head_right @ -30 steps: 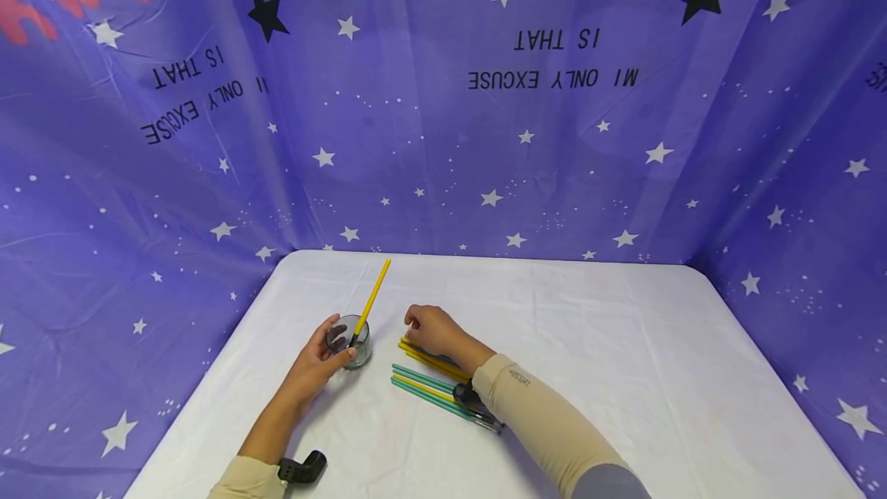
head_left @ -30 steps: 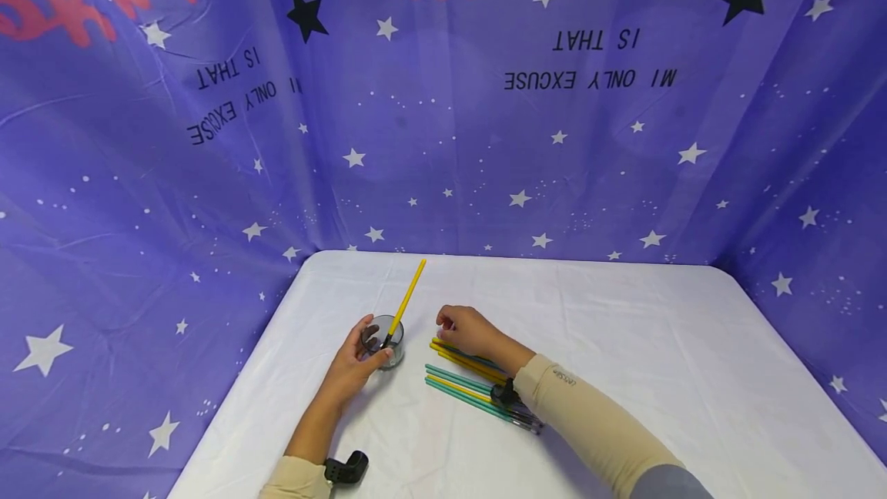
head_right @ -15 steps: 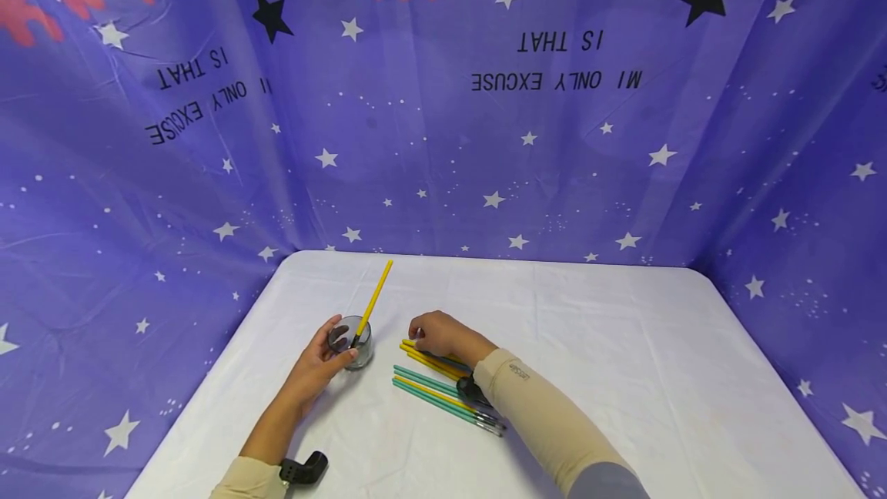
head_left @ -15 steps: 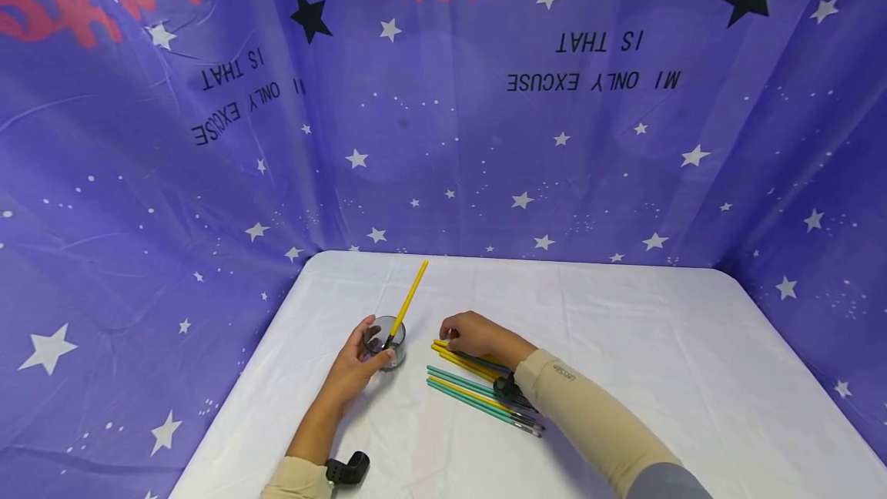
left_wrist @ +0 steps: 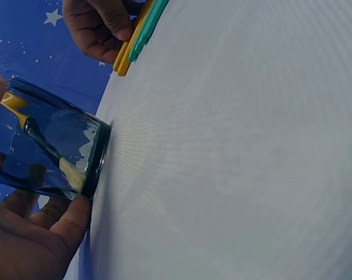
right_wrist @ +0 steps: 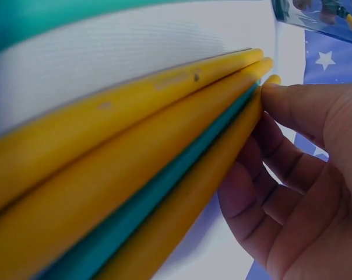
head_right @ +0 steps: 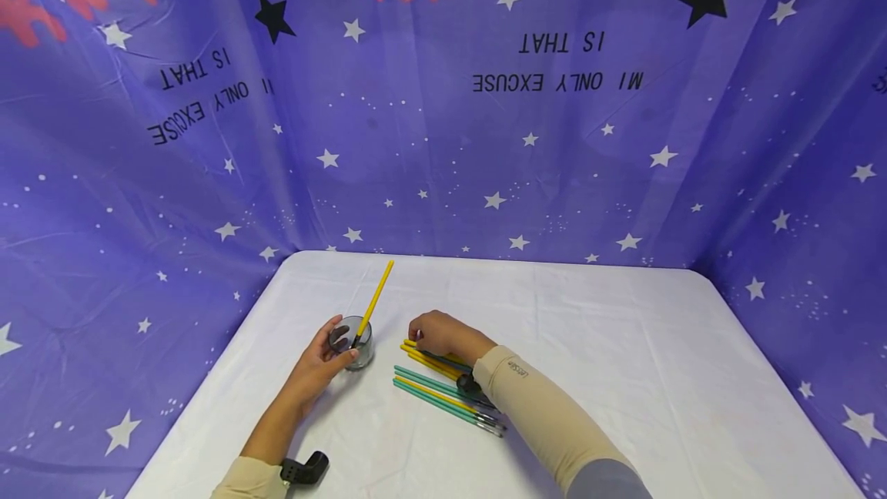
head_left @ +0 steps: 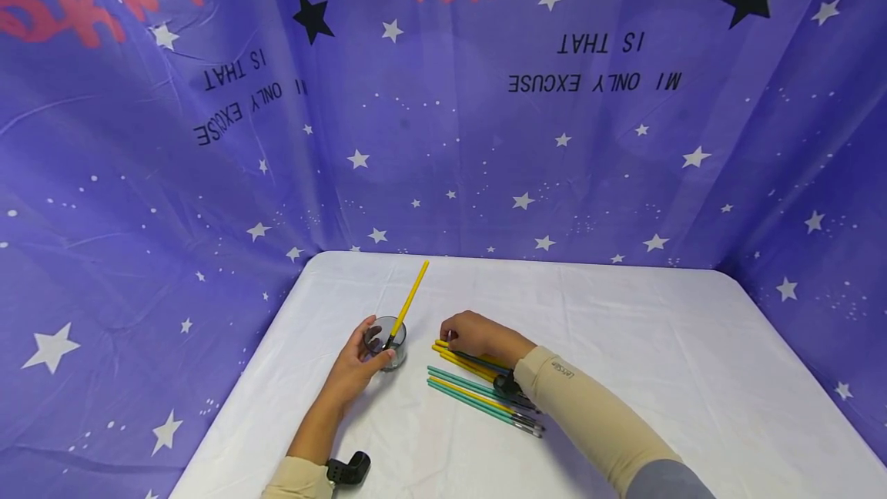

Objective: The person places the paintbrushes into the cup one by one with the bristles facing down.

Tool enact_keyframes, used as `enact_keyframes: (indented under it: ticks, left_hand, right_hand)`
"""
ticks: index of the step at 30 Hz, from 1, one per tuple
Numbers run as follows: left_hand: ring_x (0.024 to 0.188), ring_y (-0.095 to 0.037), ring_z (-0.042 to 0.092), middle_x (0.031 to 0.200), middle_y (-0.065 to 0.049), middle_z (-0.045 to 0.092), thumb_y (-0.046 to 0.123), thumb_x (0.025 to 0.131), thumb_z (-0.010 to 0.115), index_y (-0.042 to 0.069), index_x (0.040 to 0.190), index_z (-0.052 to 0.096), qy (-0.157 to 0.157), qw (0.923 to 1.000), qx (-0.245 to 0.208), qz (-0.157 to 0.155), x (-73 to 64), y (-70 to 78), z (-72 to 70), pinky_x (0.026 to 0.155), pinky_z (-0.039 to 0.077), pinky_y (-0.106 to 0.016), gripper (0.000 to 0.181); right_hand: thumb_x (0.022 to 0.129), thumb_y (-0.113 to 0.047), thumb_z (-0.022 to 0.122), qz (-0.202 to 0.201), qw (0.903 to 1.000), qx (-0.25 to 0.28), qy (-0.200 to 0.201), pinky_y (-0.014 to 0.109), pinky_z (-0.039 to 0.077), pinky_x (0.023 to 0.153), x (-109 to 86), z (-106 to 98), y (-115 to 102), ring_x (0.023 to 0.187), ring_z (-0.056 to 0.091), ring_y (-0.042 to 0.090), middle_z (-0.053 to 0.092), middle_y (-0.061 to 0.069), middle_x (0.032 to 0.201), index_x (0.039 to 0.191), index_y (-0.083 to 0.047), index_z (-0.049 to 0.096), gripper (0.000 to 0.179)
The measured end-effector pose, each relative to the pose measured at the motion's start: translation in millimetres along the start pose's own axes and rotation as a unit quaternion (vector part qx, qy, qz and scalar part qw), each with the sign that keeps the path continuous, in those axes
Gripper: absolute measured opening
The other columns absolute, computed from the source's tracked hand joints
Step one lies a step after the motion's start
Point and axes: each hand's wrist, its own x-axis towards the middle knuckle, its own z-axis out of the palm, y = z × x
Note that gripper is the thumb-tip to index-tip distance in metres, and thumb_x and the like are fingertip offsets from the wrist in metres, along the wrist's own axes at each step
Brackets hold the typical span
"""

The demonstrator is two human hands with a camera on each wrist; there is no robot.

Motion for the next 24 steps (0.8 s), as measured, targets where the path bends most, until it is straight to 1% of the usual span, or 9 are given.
enact_keyframes:
  ticks: [4,10,13,18,20,24]
  left_hand:
    - [0.14,-0.037,0.037,0.153,-0.018,0.039,0.01,0.087,0.074,0.012,0.155,0.03,0.001,1.0,-0.003,-0.004,-0.3,0.9,0.4,0.109,0.034,-0.048,0.081]
    - [0.141,-0.036,0.035,0.154,-0.018,0.038,0.009,0.087,0.074,0.013,0.155,0.03,0.0,0.9999,-0.01,-0.008,1.3,-0.3,0.3,0.109,0.033,-0.048,0.081]
    - [0.141,-0.036,0.035,0.154,-0.019,0.037,0.009,0.088,0.074,0.012,0.155,0.03,-0.002,0.9999,-0.009,-0.008,1.1,-0.4,0.3,0.108,0.034,-0.047,0.08]
    - [0.141,-0.037,0.035,0.154,-0.019,0.037,0.01,0.088,0.073,0.012,0.154,0.029,-0.002,0.9999,-0.009,-0.008,0.6,0.2,0.6,0.108,0.034,-0.048,0.08]
    - [0.141,-0.037,0.035,0.154,-0.019,0.037,0.01,0.088,0.074,0.013,0.155,0.03,-0.002,0.9999,-0.009,-0.009,1.0,0.3,0.8,0.109,0.033,-0.049,0.08]
    - [0.141,-0.038,0.035,0.154,-0.019,0.037,0.01,0.088,0.074,0.013,0.155,0.029,0.001,0.9999,-0.006,-0.011,0.9,0.6,0.9,0.11,0.032,-0.05,0.08]
  right_hand:
    - [0.095,-0.006,0.063,-0.006,1.0,0.005,0.005,0.029,0.047,0.074,-1.9,-4,-2,0.075,0.054,0.012,0.061,-0.007,0.082,0.094,-0.013,0.07,0.01]
    - [0.096,-0.008,0.064,-0.013,0.9998,0.003,0.013,0.031,0.049,0.075,-4.6,-13,-6,0.076,0.055,0.012,0.063,-0.005,0.086,0.103,-0.011,0.07,0.01]
    - [0.096,-0.007,0.063,-0.022,0.9994,0.013,0.021,0.032,0.049,0.076,-7.1,-21,-10,0.078,0.056,0.013,0.063,-0.003,0.088,0.107,-0.01,0.069,0.013]
    - [0.097,-0.005,0.061,-0.05,0.9972,0.016,0.053,0.032,0.049,0.073,-11.4,-34,-15,0.077,0.056,0.013,0.063,-0.003,0.089,0.108,-0.011,0.067,0.014]
    - [0.097,-0.006,0.062,-0.055,0.9959,0.022,0.069,0.031,0.048,0.07,-13.3,-39,-17,0.075,0.056,0.012,0.063,-0.003,0.089,0.108,-0.012,0.066,0.013]
    - [0.098,-0.006,0.061,-0.057,0.9916,0.056,0.102,0.03,0.048,0.067,-17.1,-49,-21,0.073,0.056,0.013,0.062,-0.002,0.091,0.11,-0.011,0.064,0.014]
